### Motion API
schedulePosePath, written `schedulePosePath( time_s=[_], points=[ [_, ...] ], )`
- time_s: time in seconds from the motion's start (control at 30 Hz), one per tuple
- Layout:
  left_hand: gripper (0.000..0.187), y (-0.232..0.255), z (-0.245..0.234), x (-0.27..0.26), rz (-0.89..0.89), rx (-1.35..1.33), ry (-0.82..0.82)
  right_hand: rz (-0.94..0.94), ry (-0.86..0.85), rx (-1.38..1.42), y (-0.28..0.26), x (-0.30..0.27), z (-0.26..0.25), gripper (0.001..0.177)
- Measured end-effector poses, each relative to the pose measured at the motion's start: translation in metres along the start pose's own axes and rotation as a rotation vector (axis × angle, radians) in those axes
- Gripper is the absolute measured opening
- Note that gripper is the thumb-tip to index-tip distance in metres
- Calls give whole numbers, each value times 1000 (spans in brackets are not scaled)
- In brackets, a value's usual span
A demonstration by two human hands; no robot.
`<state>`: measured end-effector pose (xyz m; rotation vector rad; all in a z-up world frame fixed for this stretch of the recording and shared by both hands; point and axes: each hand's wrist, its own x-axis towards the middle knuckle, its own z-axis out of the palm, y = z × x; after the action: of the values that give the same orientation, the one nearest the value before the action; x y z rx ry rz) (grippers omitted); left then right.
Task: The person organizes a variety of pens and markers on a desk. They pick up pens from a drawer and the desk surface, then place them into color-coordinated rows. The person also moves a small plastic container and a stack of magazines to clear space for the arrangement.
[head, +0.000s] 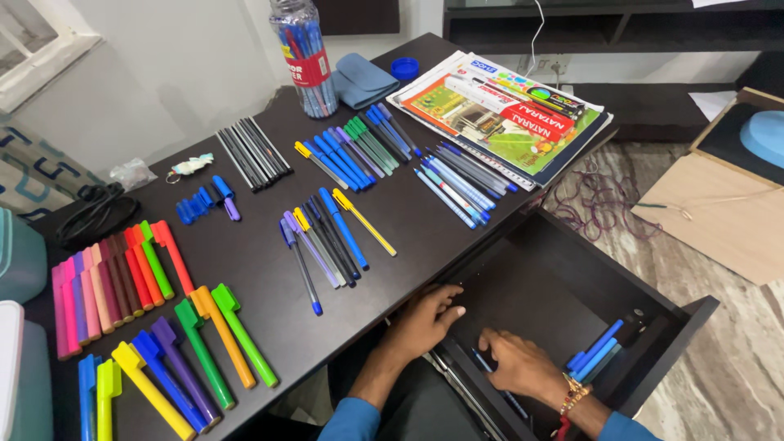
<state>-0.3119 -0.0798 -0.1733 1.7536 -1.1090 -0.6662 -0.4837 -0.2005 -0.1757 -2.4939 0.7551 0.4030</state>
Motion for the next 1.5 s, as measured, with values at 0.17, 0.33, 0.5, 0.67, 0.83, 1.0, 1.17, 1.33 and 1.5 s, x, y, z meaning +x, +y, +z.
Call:
schedulePosePath(
  time_s=[0.17, 0.33, 0.5, 0.67, 0.83, 1.0, 1.17, 1.33, 1.5],
  points=[
    [38, 4, -3, -4, -48, 57, -13, 62, 96, -92, 8, 1, -6, 42],
    [37, 6, -5, -6, -60, 36, 4, 122, 186, -29, 57, 19, -12, 36],
    [37, 7, -4, -9, -98, 18, 5, 156, 214, 39, 93, 33, -11, 36],
    [34, 4, -2, -9, -44, 70, 39, 173, 242, 97, 89, 30, -11, 33],
    [31, -2, 0, -9, -25, 69, 53, 218, 301, 28, 74, 18, -14, 29],
    [30, -4, 2, -10, -26, 72, 61, 207, 364, -203, 72, 21, -6, 22],
    [29, -7, 3, -9, -40, 77, 61, 198, 387, -175, 78, 20, -5, 21],
    [28, -8, 4, -8, -23, 58, 68, 237, 386, -186, 76, 21, -3, 21],
    [27, -9, 5, -9, -26, 64, 60, 203, 407, -246, 78, 25, 2, 25]
  ],
)
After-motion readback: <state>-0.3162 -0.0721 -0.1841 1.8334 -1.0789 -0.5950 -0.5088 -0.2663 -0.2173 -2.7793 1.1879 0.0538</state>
